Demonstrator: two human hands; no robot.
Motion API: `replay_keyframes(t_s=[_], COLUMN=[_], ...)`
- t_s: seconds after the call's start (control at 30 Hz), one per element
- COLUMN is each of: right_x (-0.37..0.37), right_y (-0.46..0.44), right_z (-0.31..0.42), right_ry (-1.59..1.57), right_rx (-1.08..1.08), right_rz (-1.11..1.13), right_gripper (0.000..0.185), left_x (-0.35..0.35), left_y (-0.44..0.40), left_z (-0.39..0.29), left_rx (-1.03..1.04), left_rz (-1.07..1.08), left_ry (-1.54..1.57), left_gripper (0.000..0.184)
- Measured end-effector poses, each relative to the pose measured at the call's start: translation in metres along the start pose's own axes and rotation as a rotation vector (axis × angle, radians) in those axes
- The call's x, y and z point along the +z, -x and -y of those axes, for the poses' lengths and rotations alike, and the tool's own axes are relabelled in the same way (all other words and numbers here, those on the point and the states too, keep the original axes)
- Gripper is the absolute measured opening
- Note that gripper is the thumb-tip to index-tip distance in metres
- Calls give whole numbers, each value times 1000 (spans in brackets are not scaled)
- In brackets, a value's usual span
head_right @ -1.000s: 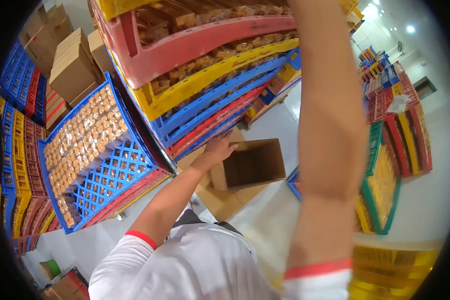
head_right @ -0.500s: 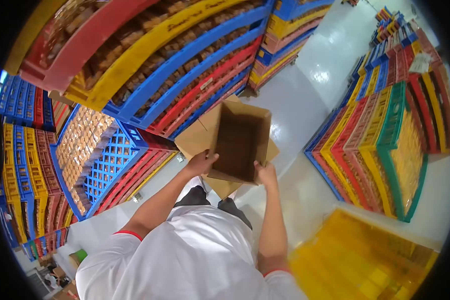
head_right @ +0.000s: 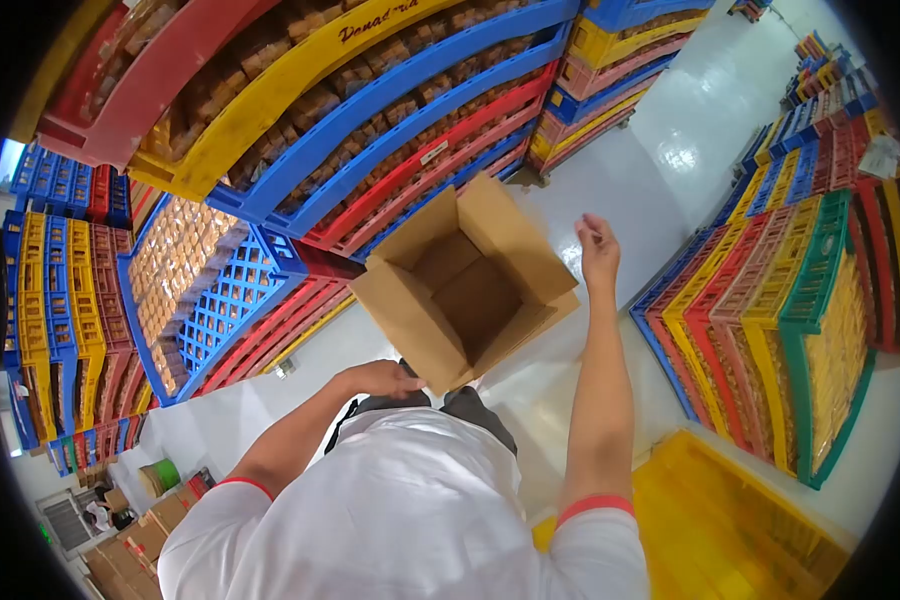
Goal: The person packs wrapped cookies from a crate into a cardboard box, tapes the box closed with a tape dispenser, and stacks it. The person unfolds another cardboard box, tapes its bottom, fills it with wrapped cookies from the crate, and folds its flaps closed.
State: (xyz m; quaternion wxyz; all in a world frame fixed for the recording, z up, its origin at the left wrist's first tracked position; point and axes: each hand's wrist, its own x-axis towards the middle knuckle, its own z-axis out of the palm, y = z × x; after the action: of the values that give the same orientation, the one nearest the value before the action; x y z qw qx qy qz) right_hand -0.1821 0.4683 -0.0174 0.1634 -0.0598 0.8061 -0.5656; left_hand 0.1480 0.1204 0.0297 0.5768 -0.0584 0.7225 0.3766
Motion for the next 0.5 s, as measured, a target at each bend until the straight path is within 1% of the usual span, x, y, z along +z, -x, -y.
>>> replay_keyframes(t_s=[0.03, 0.07, 0.1, 0.13, 0.17, 0.2, 0.23, 0.27, 0.3, 0.33, 0.37, 0.4, 0.43, 0.47, 0.5], right_x=[5, 14, 25, 37, 54, 73, 100, 123, 136, 135, 126, 112, 98, 84, 74], right_y=[20, 38, 59, 84, 109, 134, 170, 193, 211, 217, 215, 213, 210, 207, 203], right_z=[44, 70, 64, 50, 21, -3, 39, 40, 35, 18, -12, -30, -33, -35, -35], right_ry=[3, 10, -64, -138, -40, 56, -200, -188, -178, -177, -356, -537, -541, -657, -768], right_rx=[-49, -97, -65, -36, 15, 64, 172, 241, 314, 319, 437, 552, 558, 553, 538], right_rz=[-200, -398, -432, -463, -448, -431, -289, -205, -126, -133, -109, -85, -99, -157, -210], right_gripper=[51, 58, 67, 77, 83, 88, 91, 89, 86, 86, 77, 68, 68, 64, 61], left_x=[-11, -24, -39, -55, -72, -95, -118, -142, -163, -172, -174, -176, -176, -171, -159], left_y=[23, 45, 63, 77, 83, 68, 47, 32, 18, 5, -5, -12, -20, -30, -51], left_z=[-13, -23, -31, -41, -47, -41, -31, -23, -15, -7, 7, 26, 41, 51, 67], left_rx=[4, 70, 137, 199, 254, 321, 388, 385, 299, 215, 222, 340, 444, 448, 449], left_rz=[3, -236, -476, -831, -1189, -1335, -1480, -1480, -1111, -738, -731, -689, -621, -683, -675], left_ry=[-6, 32, 74, 14, -45, -116, -194, -193, -65, 55, 54, 447, 834, 1037, 1035], left_gripper=[59, 59, 60, 60, 62, 63, 65, 65, 64, 63, 63, 62, 61, 60, 60])
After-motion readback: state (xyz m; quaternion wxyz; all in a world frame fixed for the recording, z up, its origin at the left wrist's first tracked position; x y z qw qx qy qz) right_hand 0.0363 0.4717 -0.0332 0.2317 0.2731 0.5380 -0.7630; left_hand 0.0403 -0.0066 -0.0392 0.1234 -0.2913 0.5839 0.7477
